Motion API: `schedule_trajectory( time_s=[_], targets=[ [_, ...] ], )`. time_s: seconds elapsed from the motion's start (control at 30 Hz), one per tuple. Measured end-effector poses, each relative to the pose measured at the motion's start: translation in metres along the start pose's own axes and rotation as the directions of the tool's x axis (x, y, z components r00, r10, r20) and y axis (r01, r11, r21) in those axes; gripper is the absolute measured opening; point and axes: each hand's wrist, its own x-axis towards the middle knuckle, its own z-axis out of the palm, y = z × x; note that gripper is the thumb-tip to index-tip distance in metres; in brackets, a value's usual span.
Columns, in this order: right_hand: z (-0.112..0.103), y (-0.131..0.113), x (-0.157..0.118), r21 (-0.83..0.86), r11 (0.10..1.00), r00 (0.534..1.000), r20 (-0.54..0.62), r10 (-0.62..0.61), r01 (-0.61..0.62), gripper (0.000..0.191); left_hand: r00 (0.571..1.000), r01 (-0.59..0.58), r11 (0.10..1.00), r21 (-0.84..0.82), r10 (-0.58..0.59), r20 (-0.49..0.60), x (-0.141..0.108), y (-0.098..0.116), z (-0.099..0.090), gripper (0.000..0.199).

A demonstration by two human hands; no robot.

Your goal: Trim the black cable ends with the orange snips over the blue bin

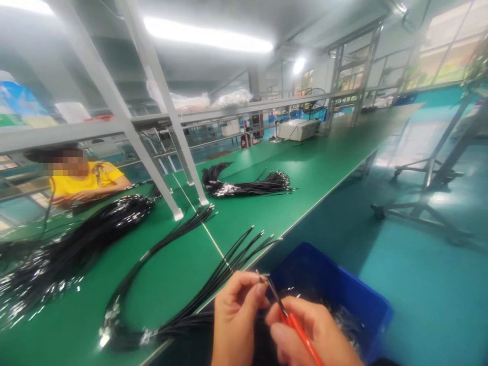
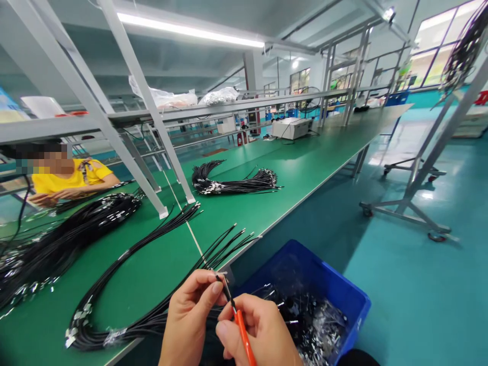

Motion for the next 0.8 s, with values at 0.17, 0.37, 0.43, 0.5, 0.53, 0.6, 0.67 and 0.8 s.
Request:
schedule_trajectory(
  time_s=[0.17,0.37,0.43,0.5,0.53,0.6,0.67,0.8],
  targets=[
    [0.001,-0.004,0.004,-0.069,0.998,1.0,0.004,0.0,0.0,0.011,0.997,-0.064,0.997,0.03,0.062,0.046,-0.001,-0.005,-0.003,0.002],
    [0.002,-0.006,0.004,-0.16,0.987,0.997,-0.074,-0.026,0.014,0.014,0.997,-0.05,0.992,0.117,0.043,0.061,0.0,-0.012,-0.003,0.007],
    [0.001,-0.005,0.006,-0.175,0.984,0.994,-0.091,-0.052,0.035,0.016,0.997,-0.05,0.987,0.155,0.041,0.065,0.0,-0.013,-0.003,0.007],
    [0.0,-0.003,0.007,-0.189,0.981,0.992,-0.102,-0.069,0.049,0.017,0.997,-0.046,0.983,0.179,0.035,0.069,0.0,-0.013,-0.003,0.008],
    [0.0,-0.002,0.008,-0.195,0.979,0.992,-0.103,-0.076,0.055,0.017,0.997,-0.043,0.981,0.189,0.03,0.069,0.0,-0.013,-0.002,0.009],
    [-0.001,0.001,0.009,-0.208,0.976,0.991,-0.106,-0.082,0.058,0.015,0.997,-0.038,0.978,0.204,0.025,0.067,0.001,-0.012,-0.002,0.009],
    [-0.002,0.002,0.009,-0.221,0.973,0.99,-0.108,-0.09,0.064,0.011,0.998,-0.044,0.974,0.22,0.031,0.063,0.001,-0.011,-0.001,0.009],
    [-0.004,0.003,0.008,-0.2,0.98,0.996,-0.084,-0.008,-0.009,0.012,0.996,-0.083,0.96,0.268,0.075,0.04,0.002,-0.01,0.001,0.007]
  ],
)
